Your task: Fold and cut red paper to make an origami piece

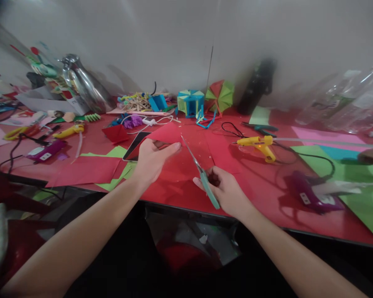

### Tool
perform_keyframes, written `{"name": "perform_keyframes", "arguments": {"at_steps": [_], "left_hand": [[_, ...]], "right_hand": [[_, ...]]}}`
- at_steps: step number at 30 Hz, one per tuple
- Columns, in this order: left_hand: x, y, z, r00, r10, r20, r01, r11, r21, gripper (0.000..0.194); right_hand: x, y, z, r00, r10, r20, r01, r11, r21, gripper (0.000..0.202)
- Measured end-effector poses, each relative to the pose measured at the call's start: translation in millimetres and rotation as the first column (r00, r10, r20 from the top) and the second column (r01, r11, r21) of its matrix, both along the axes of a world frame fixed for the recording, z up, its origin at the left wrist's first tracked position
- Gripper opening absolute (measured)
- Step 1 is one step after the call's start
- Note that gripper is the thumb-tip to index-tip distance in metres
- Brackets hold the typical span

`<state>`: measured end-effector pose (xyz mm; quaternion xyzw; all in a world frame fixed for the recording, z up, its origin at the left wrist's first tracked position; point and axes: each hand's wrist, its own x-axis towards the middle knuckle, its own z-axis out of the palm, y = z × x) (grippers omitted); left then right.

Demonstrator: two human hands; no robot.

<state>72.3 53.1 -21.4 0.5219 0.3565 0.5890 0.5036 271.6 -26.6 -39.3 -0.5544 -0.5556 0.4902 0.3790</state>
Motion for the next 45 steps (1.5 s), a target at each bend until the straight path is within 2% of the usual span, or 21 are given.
{"name": "perform_keyframes", "arguments": {"at_steps": [6, 11, 16, 21, 27, 33, 40, 45], "left_hand": [[1.0, -1.2, 2.2, 0.999, 0.007, 0.033, -0.007, 1.000, 0.005, 0.022], [2.0, -2.2, 3.9, 0.990, -0.025, 0.137, 0.030, 0.999, -0.033, 0.024], [-1.2, -1.1, 6.5, 0.975, -0.001, 0.221, 0.020, 0.996, -0.081, 0.026], [-3.5, -0.6, 7.8, 0.978, -0.001, 0.210, 0.024, 0.994, -0.103, 0.026], [-2.7, -0.5, 5.6, 0.982, -0.007, 0.191, 0.027, 0.994, -0.102, 0.026], [-0.2, -0.6, 3.5, 0.982, -0.020, 0.186, 0.029, 0.998, -0.048, 0.026], [0.9, -2.1, 5.0, 0.995, -0.022, 0.101, 0.021, 1.000, 0.004, 0.024], [0.0, -0.9, 3.5, 0.996, 0.016, 0.089, -0.017, 1.000, 0.010, 0.027]], "right_hand": [[-2.5, -0.3, 1.4, 0.999, -0.025, 0.035, 0.025, 1.000, 0.012, 0.043], [-4.8, -3.8, 5.6, 0.997, 0.072, -0.011, -0.071, 0.997, 0.028, 0.041], [-3.8, -3.6, 3.2, 0.994, 0.081, -0.076, -0.084, 0.996, -0.035, 0.040], [-0.7, -3.0, -2.6, 0.992, 0.071, -0.107, -0.075, 0.997, -0.034, 0.038], [-0.4, -3.3, -0.6, 0.992, 0.054, -0.110, -0.057, 0.998, -0.021, 0.039], [-0.9, -3.3, 0.3, 0.990, 0.060, -0.124, -0.064, 0.998, -0.028, 0.035], [-3.4, -3.2, 3.4, 0.990, 0.054, -0.130, -0.060, 0.997, -0.043, 0.037], [-2.9, -3.4, 4.4, 0.993, 0.066, -0.096, -0.069, 0.997, -0.034, 0.037]]}}
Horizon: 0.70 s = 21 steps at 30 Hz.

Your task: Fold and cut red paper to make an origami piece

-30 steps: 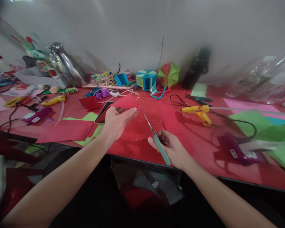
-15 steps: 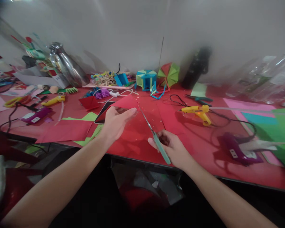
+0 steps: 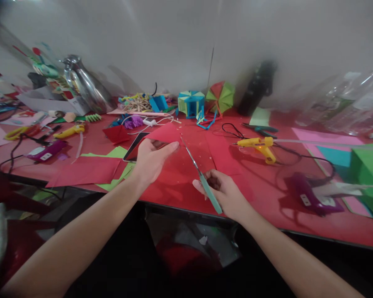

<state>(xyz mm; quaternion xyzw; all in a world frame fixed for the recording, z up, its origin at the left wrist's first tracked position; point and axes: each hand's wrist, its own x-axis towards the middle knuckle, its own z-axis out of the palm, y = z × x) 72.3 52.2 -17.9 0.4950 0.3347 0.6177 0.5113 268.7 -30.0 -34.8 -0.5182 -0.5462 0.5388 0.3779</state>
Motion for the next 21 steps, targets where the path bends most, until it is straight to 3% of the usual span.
{"name": "perform_keyframes", "arguments": {"at_steps": [21], "left_hand": [[-0.5, -1.3, 3.5, 0.999, -0.043, 0.032, 0.043, 0.999, -0.021, 0.022]], "right_hand": [[-5.3, -2.8, -3.2, 0.993, -0.064, 0.096, 0.061, 0.998, 0.036, 0.039]]}}
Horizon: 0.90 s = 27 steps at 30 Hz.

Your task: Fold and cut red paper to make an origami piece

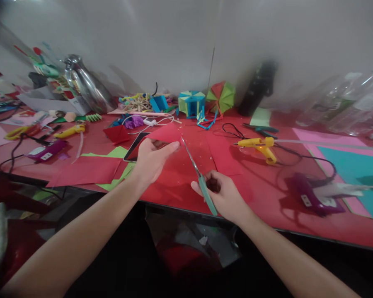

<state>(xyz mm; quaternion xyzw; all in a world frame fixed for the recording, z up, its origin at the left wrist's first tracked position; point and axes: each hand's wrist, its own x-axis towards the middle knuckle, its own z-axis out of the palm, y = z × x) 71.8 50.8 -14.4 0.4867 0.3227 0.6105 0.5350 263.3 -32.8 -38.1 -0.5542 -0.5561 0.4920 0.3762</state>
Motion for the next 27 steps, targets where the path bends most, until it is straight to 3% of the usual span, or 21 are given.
{"name": "perform_keyframes", "arguments": {"at_steps": [6, 14, 27], "left_hand": [[-1.8, 0.9, -1.1, 0.999, -0.027, 0.029, 0.028, 1.000, -0.014, 0.023], [-1.6, -0.2, -2.0, 0.996, -0.069, -0.059, 0.067, 0.997, -0.034, 0.021], [2.1, -1.5, -7.4, 0.993, -0.106, -0.059, 0.104, 0.994, -0.033, 0.020]], "right_hand": [[1.7, 0.6, 0.1, 0.999, 0.036, -0.039, -0.037, 0.999, -0.008, 0.040], [2.7, 2.5, 0.1, 0.994, 0.047, -0.101, -0.052, 0.998, -0.047, 0.041], [0.9, 2.6, 2.6, 0.998, 0.045, -0.045, -0.046, 0.999, -0.025, 0.042]]}}
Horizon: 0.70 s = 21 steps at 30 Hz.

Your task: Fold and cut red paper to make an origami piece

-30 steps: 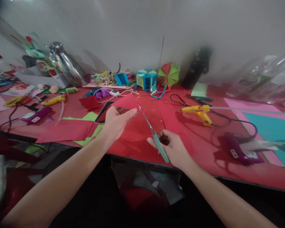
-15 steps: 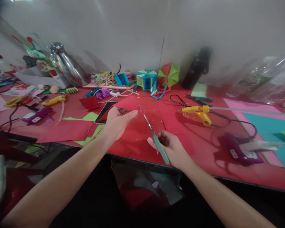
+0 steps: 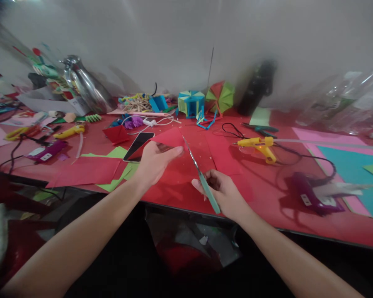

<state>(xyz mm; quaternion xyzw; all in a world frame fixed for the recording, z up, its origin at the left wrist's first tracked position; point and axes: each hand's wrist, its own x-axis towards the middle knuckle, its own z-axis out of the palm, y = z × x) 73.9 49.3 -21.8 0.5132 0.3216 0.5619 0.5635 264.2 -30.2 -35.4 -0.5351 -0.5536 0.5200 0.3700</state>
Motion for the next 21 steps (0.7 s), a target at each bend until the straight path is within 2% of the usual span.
{"name": "perform_keyframes", "arguments": {"at_steps": [8, 21], "left_hand": [[-1.9, -0.3, 1.2, 1.000, -0.016, 0.007, 0.016, 0.999, -0.042, 0.019], [-1.5, -1.6, 1.6, 1.000, -0.015, -0.009, 0.014, 0.999, -0.040, 0.018]], "right_hand": [[1.0, -1.4, 1.3, 0.999, -0.031, 0.024, 0.031, 1.000, 0.003, 0.042], [-3.1, -2.3, -6.9, 0.999, -0.035, -0.012, 0.034, 0.999, -0.017, 0.040]]}}
